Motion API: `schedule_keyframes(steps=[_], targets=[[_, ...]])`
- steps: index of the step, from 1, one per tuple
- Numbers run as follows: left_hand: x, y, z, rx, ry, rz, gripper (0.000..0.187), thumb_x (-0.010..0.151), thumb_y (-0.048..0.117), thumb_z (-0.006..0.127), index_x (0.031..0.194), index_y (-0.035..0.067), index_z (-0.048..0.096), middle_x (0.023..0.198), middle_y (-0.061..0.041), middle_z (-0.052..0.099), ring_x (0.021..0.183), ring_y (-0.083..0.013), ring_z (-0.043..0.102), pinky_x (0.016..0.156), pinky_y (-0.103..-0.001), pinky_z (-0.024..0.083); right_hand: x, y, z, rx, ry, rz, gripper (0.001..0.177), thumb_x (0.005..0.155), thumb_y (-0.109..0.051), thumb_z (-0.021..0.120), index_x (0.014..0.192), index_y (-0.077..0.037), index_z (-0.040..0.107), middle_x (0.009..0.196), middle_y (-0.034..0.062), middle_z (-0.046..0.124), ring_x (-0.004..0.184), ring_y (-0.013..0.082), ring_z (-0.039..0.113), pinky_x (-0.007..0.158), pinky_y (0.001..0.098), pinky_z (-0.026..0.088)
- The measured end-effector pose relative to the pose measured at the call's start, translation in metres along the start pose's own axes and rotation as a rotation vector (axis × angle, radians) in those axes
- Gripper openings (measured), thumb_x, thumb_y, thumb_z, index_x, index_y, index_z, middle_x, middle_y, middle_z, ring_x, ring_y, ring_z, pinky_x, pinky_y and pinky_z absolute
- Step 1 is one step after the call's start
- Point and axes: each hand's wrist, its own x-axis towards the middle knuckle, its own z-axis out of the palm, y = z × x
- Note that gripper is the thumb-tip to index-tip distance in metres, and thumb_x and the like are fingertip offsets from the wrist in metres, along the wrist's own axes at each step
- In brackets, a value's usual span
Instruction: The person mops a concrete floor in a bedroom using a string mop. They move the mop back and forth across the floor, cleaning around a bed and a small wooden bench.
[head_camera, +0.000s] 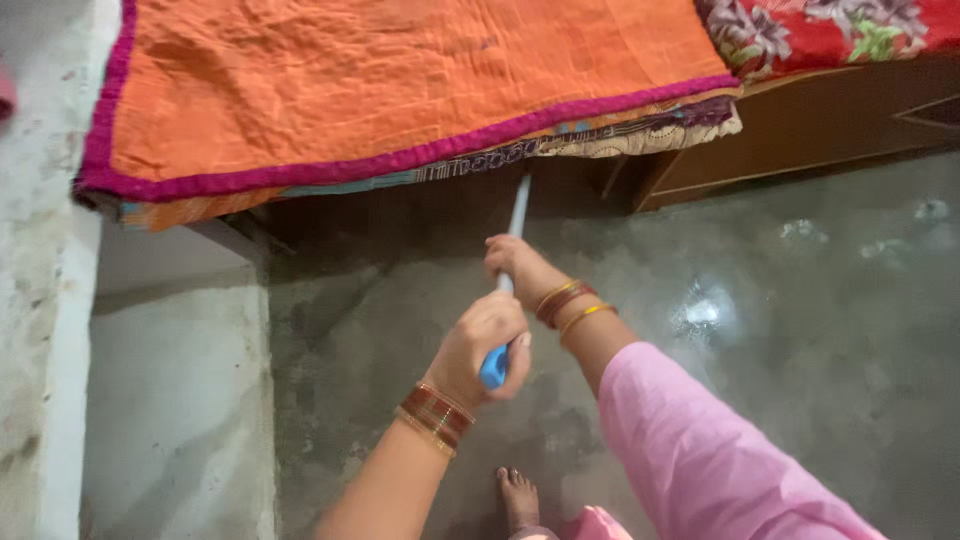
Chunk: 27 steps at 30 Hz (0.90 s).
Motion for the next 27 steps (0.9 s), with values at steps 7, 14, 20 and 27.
schedule_keyframes(steps=[7, 14, 20, 27], targets=[[-0.101, 0.158, -0.027, 0.077, 0.122, -0.066, 0.006, 0.08, -0.002, 0.058, 0.083, 0.001, 0.055, 0.081, -0.016, 0.058, 0.078, -0.0359, 0.06, 0.077, -0.042, 0.053, -0.026, -0.171, 0.047, 0.055, -0.117, 0.036, 0.014, 0.068, -0.008, 0.074, 0.076, -0.009, 0.063, 0.09, 0.0135, 0.068, 0.107, 0.0389, 0.063, 0.092, 0.0416, 0.051], [-0.213, 0.339, -0.07, 0.169, 0.395, -0.1, 0.006, 0.092, 0.004, 0.059, 0.087, 0.0, 0.061, 0.08, -0.013, 0.065, 0.073, -0.0282, 0.066, 0.069, -0.036, 0.053, -0.038, -0.406, 0.092, 0.201, -0.247, 0.171, 0.019, 0.072, -0.011, 0.073, 0.09, -0.005, 0.07, 0.096, 0.0155, 0.072, 0.096, 0.0335, 0.069, 0.082, 0.0391, 0.054], [-0.264, 0.441, -0.154, 0.137, 0.403, -0.355, 0.021, 0.09, 0.012, 0.058, 0.072, 0.0, 0.061, 0.063, -0.006, 0.061, 0.061, -0.0136, 0.058, 0.056, -0.03, 0.046, -0.005, -0.549, 0.139, 0.15, -0.227, 0.208, 0.018, 0.082, -0.014, 0.07, 0.095, -0.004, 0.074, 0.092, 0.0172, 0.076, 0.089, 0.0277, 0.073, 0.076, 0.0382, 0.056], [-0.305, 0.439, -0.154, 0.009, 0.762, -0.191, 0.022, 0.089, 0.014, 0.056, 0.074, -0.001, 0.057, 0.064, -0.004, 0.058, 0.06, -0.0111, 0.052, 0.055, -0.027, 0.042, -0.009, -0.593, 0.169, 0.358, -0.17, 0.273, 0.02, 0.078, -0.013, 0.07, 0.094, -0.003, 0.074, 0.086, 0.0147, 0.077, 0.085, 0.0189, 0.074, 0.075, 0.0361, 0.055]])
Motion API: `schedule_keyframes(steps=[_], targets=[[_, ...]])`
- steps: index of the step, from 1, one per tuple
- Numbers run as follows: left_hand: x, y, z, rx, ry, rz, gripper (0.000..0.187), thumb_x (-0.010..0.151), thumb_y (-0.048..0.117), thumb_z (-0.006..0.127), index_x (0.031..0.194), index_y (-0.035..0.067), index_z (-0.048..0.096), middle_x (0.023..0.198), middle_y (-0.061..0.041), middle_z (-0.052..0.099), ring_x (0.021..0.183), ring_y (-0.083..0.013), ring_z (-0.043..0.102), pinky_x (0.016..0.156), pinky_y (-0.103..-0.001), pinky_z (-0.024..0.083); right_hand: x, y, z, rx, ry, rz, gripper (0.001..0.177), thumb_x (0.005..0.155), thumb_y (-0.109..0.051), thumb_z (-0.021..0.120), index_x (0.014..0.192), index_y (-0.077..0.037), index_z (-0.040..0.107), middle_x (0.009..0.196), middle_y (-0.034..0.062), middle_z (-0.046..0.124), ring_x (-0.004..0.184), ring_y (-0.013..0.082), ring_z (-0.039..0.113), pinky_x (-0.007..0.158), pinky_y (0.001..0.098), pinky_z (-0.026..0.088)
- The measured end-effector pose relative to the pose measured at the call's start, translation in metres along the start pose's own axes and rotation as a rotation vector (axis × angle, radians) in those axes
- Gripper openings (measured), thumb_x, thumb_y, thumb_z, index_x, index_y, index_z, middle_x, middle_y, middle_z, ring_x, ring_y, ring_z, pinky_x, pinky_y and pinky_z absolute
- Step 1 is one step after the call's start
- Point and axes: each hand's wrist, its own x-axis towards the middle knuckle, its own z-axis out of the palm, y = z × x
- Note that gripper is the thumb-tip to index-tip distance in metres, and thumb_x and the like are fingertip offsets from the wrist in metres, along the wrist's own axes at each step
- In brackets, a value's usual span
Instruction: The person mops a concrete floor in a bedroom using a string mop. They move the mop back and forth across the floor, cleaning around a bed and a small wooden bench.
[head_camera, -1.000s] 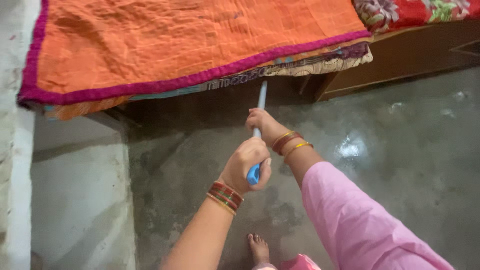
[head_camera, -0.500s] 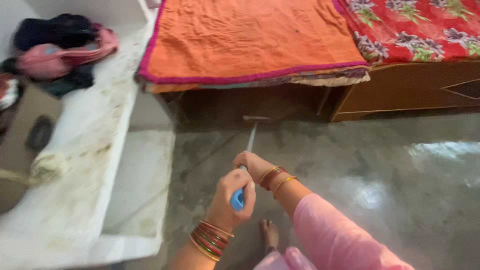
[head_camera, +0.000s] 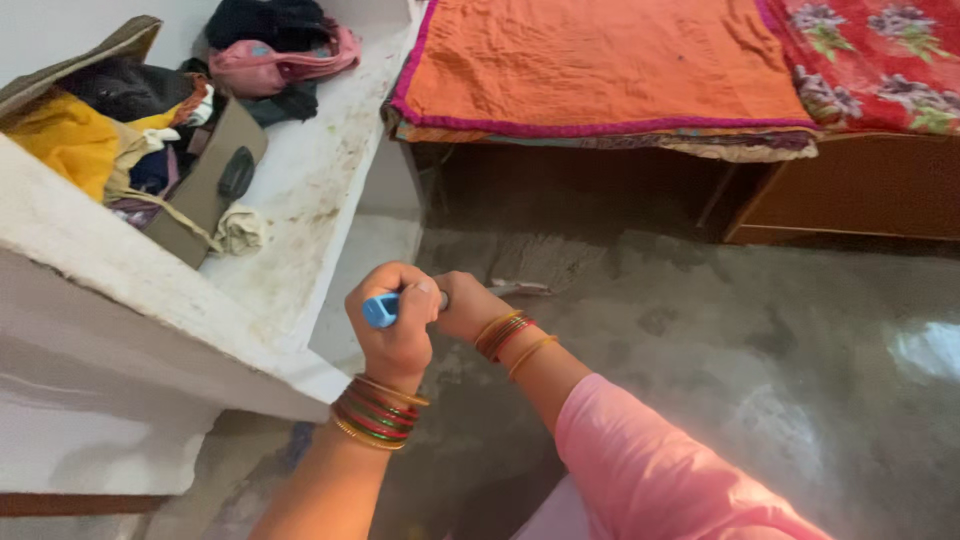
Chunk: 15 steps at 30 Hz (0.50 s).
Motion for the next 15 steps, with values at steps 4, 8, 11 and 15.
schedule_keyframes(steps=[4, 8, 11, 15], targets=[[-0.013, -0.024, 0.002, 0.14, -0.017, 0.105, 0.02, 0.091, 0.016, 0.056, 0.078, 0.001, 0.06, 0.069, -0.005, 0.062, 0.062, -0.0137, 0.059, 0.058, -0.028, 0.048, 0.006, 0.02, -0.002, 0.031, -0.059, -0.049, 0.022, 0.077, -0.016, 0.076, 0.094, -0.003, 0.073, 0.087, 0.0142, 0.077, 0.087, 0.0191, 0.072, 0.074, 0.0353, 0.055], [-0.006, -0.074, 0.015, 0.154, -0.048, 0.158, 0.014, 0.09, 0.013, 0.055, 0.081, 0.003, 0.06, 0.075, -0.007, 0.064, 0.064, -0.0185, 0.061, 0.062, -0.032, 0.051, 0.03, 0.076, -0.013, -0.087, -0.107, -0.087, 0.017, 0.075, -0.014, 0.076, 0.087, -0.002, 0.071, 0.085, 0.0146, 0.074, 0.081, 0.024, 0.071, 0.073, 0.0363, 0.055], [0.022, -0.125, 0.032, 0.182, -0.088, 0.238, 0.009, 0.089, 0.011, 0.054, 0.084, 0.004, 0.057, 0.078, -0.008, 0.063, 0.067, -0.0212, 0.061, 0.065, -0.033, 0.052, 0.063, 0.129, -0.034, -0.088, -0.051, -0.177, 0.019, 0.073, -0.014, 0.078, 0.088, -0.004, 0.072, 0.091, 0.015, 0.073, 0.088, 0.0279, 0.069, 0.079, 0.0379, 0.055], [0.09, -0.207, 0.062, 0.138, -0.157, 0.26, 0.005, 0.084, 0.008, 0.052, 0.082, 0.005, 0.055, 0.076, -0.008, 0.059, 0.065, -0.0229, 0.059, 0.065, -0.034, 0.052, 0.139, 0.201, -0.08, -0.123, -0.051, -0.126, 0.018, 0.071, -0.011, 0.077, 0.085, -0.004, 0.069, 0.093, 0.0151, 0.07, 0.097, 0.0309, 0.065, 0.087, 0.0405, 0.053]])
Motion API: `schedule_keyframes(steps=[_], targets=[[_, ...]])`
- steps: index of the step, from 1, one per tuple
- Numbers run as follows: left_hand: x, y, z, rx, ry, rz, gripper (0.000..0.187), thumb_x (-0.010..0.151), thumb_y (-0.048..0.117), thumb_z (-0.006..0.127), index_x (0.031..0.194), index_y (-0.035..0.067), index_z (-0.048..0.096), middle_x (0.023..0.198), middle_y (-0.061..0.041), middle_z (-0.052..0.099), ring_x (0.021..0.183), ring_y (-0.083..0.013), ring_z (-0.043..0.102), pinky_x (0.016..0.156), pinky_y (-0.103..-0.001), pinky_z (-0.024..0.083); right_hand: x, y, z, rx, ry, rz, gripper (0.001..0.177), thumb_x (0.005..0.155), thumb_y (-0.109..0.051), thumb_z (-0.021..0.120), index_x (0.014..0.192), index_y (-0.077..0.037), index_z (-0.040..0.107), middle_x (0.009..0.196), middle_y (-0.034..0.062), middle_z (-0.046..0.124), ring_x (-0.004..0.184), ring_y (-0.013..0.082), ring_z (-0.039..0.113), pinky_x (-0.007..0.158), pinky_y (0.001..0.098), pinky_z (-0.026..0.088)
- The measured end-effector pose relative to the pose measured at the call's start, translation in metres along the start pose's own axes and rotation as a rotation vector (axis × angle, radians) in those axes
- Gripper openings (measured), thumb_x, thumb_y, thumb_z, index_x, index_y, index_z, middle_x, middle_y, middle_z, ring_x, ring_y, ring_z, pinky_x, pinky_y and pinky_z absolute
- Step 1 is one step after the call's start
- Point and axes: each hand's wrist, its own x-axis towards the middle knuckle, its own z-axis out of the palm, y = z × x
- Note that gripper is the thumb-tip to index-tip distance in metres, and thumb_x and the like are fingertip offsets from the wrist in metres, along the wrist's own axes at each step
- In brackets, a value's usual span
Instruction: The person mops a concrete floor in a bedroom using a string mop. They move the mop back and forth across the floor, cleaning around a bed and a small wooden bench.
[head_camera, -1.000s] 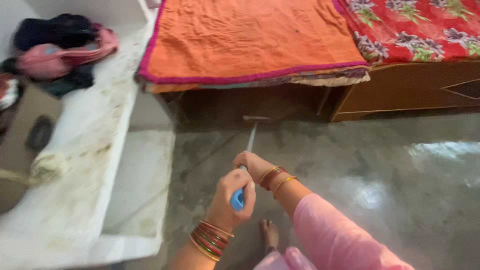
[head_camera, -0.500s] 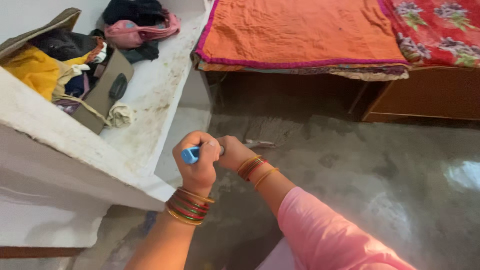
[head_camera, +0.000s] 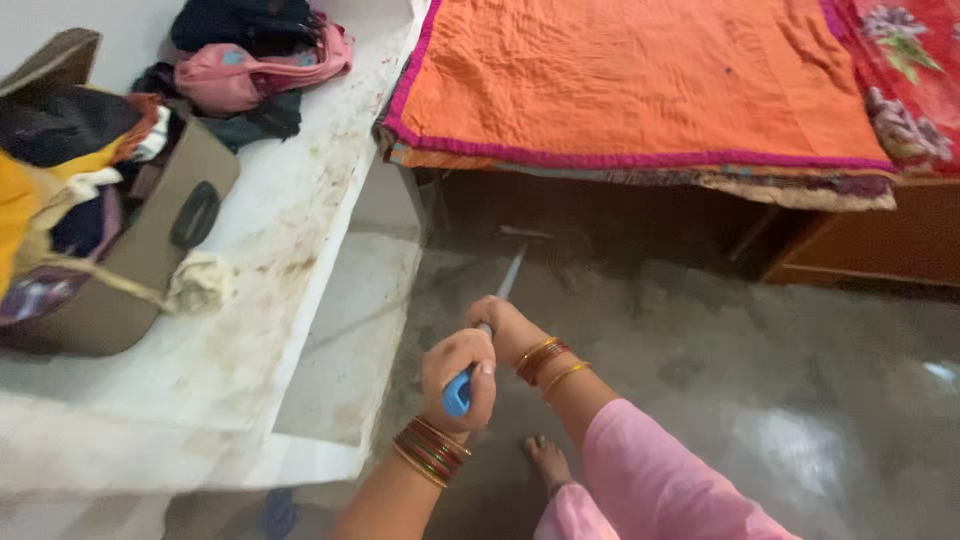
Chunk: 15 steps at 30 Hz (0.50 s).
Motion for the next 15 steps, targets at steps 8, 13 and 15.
schedule_keyframes(steps=[8, 13, 15], targets=[[0.087, -0.216, 0.074, 0.01, -0.037, 0.044, 0.006, 0.085, 0.006, 0.054, 0.089, 0.003, 0.056, 0.084, -0.012, 0.06, 0.08, -0.0301, 0.064, 0.083, -0.042, 0.058, 0.146, 0.213, -0.078, -0.067, -0.017, -0.106, 0.014, 0.072, -0.011, 0.075, 0.08, -0.01, 0.064, 0.089, 0.0102, 0.065, 0.095, 0.0337, 0.063, 0.089, 0.0401, 0.052], [0.086, -0.311, 0.122, 0.071, -0.166, 0.084, 0.011, 0.082, 0.003, 0.06, 0.092, 0.003, 0.055, 0.088, -0.016, 0.059, 0.09, -0.0365, 0.062, 0.09, -0.048, 0.055, 0.182, 0.329, -0.103, -0.201, -0.122, -0.322, 0.022, 0.059, -0.009, 0.075, 0.075, -0.009, 0.059, 0.088, 0.0116, 0.064, 0.096, 0.0382, 0.062, 0.098, 0.0451, 0.049], [0.079, -0.331, 0.127, 0.081, -0.225, 0.052, 0.012, 0.08, 0.003, 0.061, 0.091, 0.004, 0.055, 0.088, -0.016, 0.059, 0.091, -0.0379, 0.063, 0.093, -0.049, 0.055, 0.189, 0.355, -0.101, -0.208, -0.161, -0.375, 0.022, 0.057, -0.007, 0.073, 0.074, -0.01, 0.06, 0.085, 0.0105, 0.065, 0.096, 0.037, 0.063, 0.108, 0.0478, 0.046]])
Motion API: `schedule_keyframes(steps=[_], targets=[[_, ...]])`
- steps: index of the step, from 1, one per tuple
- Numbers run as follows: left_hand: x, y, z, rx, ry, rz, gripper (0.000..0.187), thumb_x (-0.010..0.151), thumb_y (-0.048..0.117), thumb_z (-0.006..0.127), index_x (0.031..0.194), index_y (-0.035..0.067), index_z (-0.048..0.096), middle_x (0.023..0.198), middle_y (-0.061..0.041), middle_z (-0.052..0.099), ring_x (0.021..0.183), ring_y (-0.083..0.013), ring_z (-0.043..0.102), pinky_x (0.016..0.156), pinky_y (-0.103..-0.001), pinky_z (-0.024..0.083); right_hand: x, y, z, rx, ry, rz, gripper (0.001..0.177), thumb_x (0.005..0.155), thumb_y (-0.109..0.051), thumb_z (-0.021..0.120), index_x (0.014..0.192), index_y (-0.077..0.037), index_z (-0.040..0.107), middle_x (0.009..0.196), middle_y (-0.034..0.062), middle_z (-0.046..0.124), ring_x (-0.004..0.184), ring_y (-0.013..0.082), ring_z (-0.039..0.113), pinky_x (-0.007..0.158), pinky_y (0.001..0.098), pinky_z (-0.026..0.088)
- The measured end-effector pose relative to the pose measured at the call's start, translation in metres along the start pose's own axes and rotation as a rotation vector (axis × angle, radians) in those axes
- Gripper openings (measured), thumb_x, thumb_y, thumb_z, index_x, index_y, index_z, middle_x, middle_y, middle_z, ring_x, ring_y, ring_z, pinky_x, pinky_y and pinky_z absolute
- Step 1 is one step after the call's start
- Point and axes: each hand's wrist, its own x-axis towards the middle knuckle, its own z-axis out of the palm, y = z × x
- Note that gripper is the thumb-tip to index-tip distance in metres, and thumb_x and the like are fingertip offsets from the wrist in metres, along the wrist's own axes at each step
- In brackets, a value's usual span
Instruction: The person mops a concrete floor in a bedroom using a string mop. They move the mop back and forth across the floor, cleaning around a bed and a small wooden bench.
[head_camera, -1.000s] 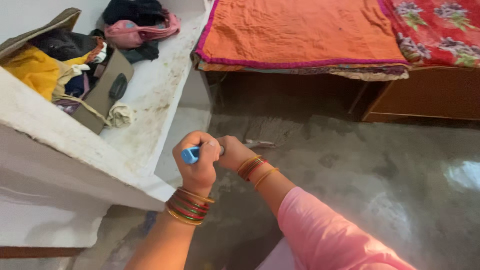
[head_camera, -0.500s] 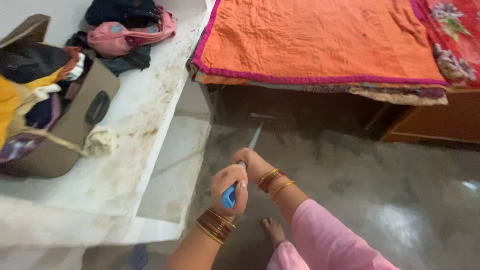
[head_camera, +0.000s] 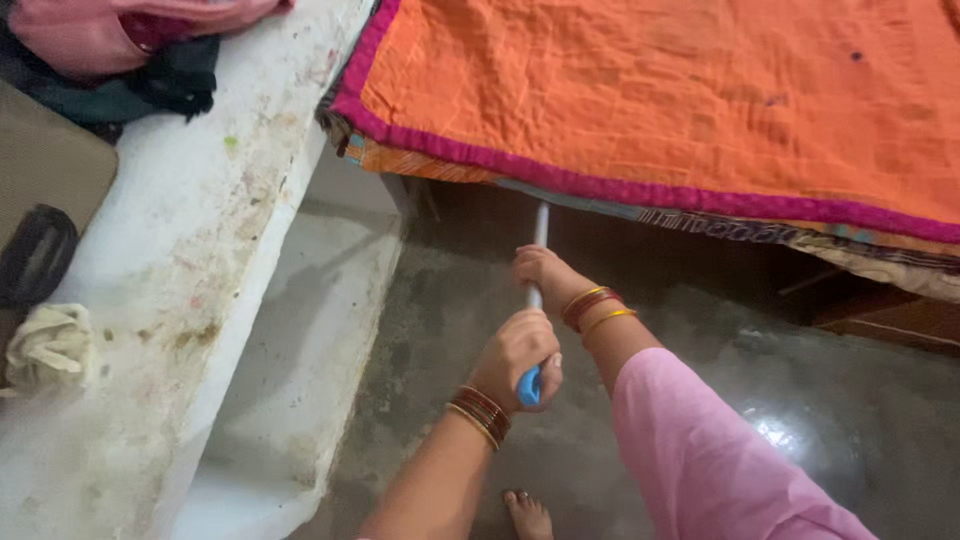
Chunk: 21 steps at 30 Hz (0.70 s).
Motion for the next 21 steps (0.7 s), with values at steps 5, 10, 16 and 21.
schedule_keyframes(steps=[5, 10, 16, 21], targets=[[-0.001, -0.006, -0.01, 0.049, -0.002, -0.05, 0.013, 0.083, 0.002, 0.061, 0.095, 0.003, 0.055, 0.094, -0.014, 0.061, 0.099, -0.0374, 0.067, 0.101, -0.049, 0.054, 0.012, 0.002, 0.003, 0.085, 0.067, -0.018, 0.024, 0.06, -0.005, 0.073, 0.074, -0.01, 0.054, 0.096, 0.0103, 0.069, 0.106, 0.0336, 0.065, 0.117, 0.052, 0.038], [-0.006, 0.038, -0.034, 0.027, 0.071, -0.098, 0.013, 0.083, 0.001, 0.057, 0.095, 0.001, 0.055, 0.094, -0.017, 0.061, 0.095, -0.039, 0.065, 0.096, -0.047, 0.056, 0.024, -0.052, 0.001, 0.149, 0.108, -0.014, 0.027, 0.062, -0.006, 0.076, 0.074, -0.011, 0.052, 0.103, 0.0113, 0.071, 0.112, 0.0339, 0.066, 0.12, 0.0511, 0.038], [-0.035, 0.155, -0.044, 0.054, 0.11, -0.217, 0.009, 0.082, 0.002, 0.057, 0.091, 0.001, 0.058, 0.088, -0.017, 0.06, 0.083, -0.0348, 0.063, 0.081, -0.043, 0.056, -0.001, -0.159, 0.009, 0.23, 0.143, -0.15, 0.027, 0.064, -0.007, 0.079, 0.077, -0.01, 0.055, 0.094, 0.0107, 0.068, 0.107, 0.0359, 0.064, 0.113, 0.05, 0.044], [-0.081, 0.281, -0.043, 0.108, 0.053, -0.195, 0.013, 0.078, 0.009, 0.068, 0.083, 0.004, 0.057, 0.085, -0.014, 0.06, 0.086, -0.036, 0.061, 0.083, -0.046, 0.052, -0.07, -0.283, 0.022, 0.148, -0.025, 0.019, 0.021, 0.062, -0.005, 0.075, 0.078, -0.01, 0.061, 0.088, 0.0078, 0.065, 0.087, 0.0312, 0.062, 0.085, 0.0402, 0.052]])
